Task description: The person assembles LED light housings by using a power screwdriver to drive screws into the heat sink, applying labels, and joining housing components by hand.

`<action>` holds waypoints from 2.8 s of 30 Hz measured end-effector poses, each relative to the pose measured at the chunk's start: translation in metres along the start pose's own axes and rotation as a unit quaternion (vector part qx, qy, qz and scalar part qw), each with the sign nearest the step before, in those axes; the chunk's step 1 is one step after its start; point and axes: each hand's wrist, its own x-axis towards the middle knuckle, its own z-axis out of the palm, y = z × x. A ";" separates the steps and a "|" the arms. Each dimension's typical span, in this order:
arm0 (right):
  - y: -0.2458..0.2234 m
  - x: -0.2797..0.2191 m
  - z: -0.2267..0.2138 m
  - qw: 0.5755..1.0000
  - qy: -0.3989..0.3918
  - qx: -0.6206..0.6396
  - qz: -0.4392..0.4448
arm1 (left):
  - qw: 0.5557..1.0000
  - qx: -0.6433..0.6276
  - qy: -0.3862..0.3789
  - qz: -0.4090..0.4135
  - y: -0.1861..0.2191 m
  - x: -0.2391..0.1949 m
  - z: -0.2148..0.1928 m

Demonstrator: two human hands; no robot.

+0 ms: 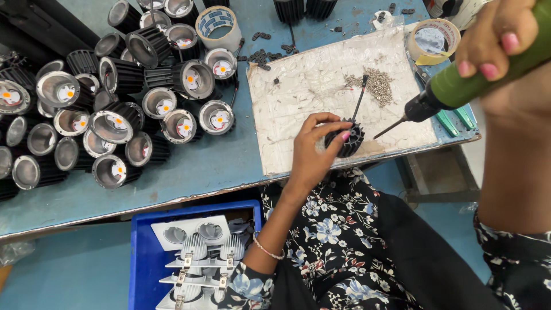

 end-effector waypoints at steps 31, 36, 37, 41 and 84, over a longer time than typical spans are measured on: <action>-0.015 0.017 0.110 0.989 0.008 -0.145 0.017 | 0.999 -0.032 -0.028 -0.016 -0.013 0.008 -0.003; -0.011 0.024 0.115 0.988 0.003 -0.151 0.014 | 0.999 -0.026 -0.030 0.003 -0.006 -0.001 -0.007; -0.010 0.024 0.116 0.988 0.006 -0.151 0.013 | 0.999 -0.020 -0.039 -0.003 -0.006 -0.001 -0.010; -0.008 0.022 0.118 0.990 0.025 -0.137 0.011 | 0.984 0.088 -0.113 0.107 -0.009 0.002 -0.023; -0.006 0.024 0.117 0.997 -0.007 -0.068 -0.025 | 0.985 0.140 -0.044 0.087 -0.013 -0.008 0.003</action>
